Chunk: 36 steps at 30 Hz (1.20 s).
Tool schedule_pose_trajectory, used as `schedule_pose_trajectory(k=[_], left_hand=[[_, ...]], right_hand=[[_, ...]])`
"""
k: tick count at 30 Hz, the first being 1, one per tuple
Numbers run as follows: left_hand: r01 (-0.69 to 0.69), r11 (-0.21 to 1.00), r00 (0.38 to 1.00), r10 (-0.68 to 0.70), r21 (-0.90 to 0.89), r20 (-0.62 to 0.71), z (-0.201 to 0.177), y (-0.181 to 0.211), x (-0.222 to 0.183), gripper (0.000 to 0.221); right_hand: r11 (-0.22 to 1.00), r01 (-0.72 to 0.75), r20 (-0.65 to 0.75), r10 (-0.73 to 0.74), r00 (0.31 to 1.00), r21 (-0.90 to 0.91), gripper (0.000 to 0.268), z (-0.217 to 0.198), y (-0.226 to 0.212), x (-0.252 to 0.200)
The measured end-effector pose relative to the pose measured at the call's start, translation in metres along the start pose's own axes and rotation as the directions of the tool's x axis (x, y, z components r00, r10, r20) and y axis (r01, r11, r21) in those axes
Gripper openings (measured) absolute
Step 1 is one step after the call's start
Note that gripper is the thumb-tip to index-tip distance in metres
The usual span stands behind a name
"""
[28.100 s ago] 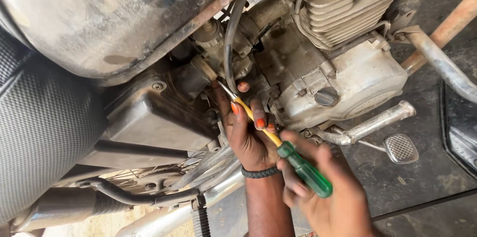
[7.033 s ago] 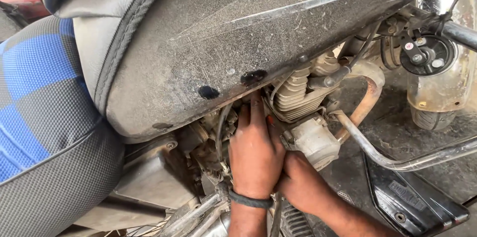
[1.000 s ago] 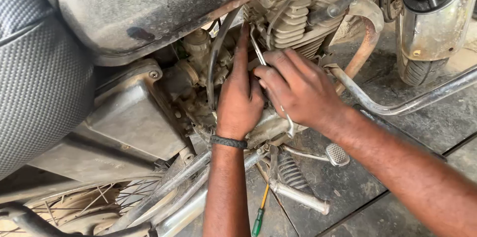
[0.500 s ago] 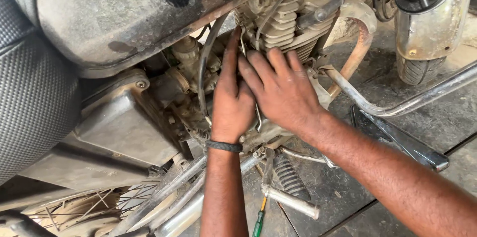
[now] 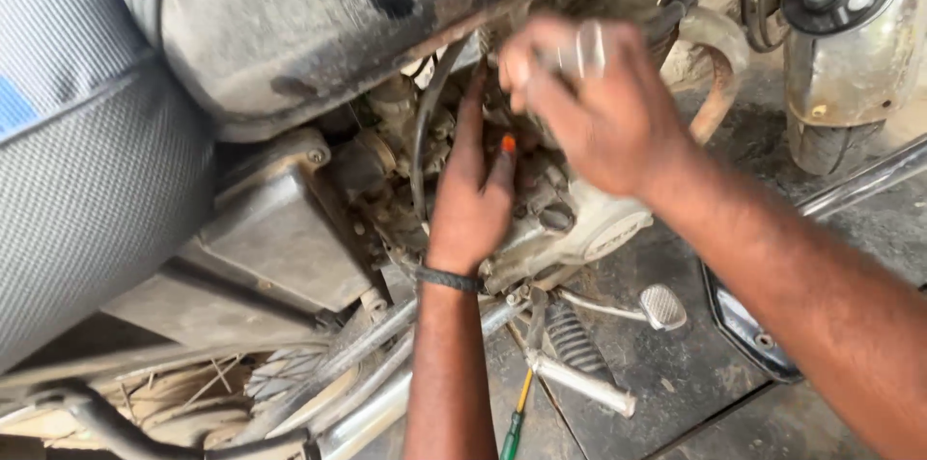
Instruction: The person crouches beside a motorcycle and works on the engine area near the carburetor. They use a screwdriver to loosen a component, then use a wrench to turn and tighten fittings, repositioning their hands repeatedly on the engine parts.
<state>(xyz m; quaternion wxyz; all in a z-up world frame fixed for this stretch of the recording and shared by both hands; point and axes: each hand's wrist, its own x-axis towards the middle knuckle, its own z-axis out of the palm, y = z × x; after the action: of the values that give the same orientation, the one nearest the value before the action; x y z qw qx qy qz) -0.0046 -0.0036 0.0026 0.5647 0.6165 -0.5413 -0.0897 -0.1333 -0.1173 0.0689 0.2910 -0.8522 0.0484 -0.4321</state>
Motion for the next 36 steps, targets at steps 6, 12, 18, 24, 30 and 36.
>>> schedule_pose_trajectory(k=[6, 12, 18, 24, 30, 36], left_hand=[[0.032, 0.997, 0.999, -0.029, 0.065, -0.045, 0.002, -0.008, -0.004, 0.081], [0.312, 0.902, 0.95, -0.305, 0.298, -0.072, 0.01, 0.011, 0.008, 0.089], [0.137, 0.896, 0.99, -0.107, 0.422, -0.096, 0.016, -0.021, 0.004, 0.097], [0.298, 0.891, 0.954, -0.29, 0.341, -0.077, 0.011, 0.006, 0.009, 0.095], [0.169, 0.917, 0.985, -0.147, 0.36, -0.086, 0.01, -0.009, -0.001, 0.091], [0.171, 0.911, 0.985, -0.154, 0.376, -0.075, 0.008, -0.008, -0.002, 0.091]], right_hand=[[0.953, 0.288, 0.065, -0.283, 0.957, -0.095, 0.023, 0.004, 0.008, -0.025], [0.87, 0.393, 0.119, -0.375, 0.919, -0.297, 0.014, 0.02, 0.032, -0.033], [0.679, 0.51, 0.179, -0.498, 0.849, -0.528, 0.013, 0.022, 0.014, -0.038], [0.968, 0.199, 0.094, -0.187, 0.978, -0.153, 0.017, 0.02, 0.016, -0.03], [0.87, 0.296, 0.235, -0.216, 0.948, -0.394, 0.013, 0.034, 0.025, -0.054], [0.723, 0.375, 0.389, -0.159, 0.907, -0.58, 0.046, 0.033, 0.027, -0.058]])
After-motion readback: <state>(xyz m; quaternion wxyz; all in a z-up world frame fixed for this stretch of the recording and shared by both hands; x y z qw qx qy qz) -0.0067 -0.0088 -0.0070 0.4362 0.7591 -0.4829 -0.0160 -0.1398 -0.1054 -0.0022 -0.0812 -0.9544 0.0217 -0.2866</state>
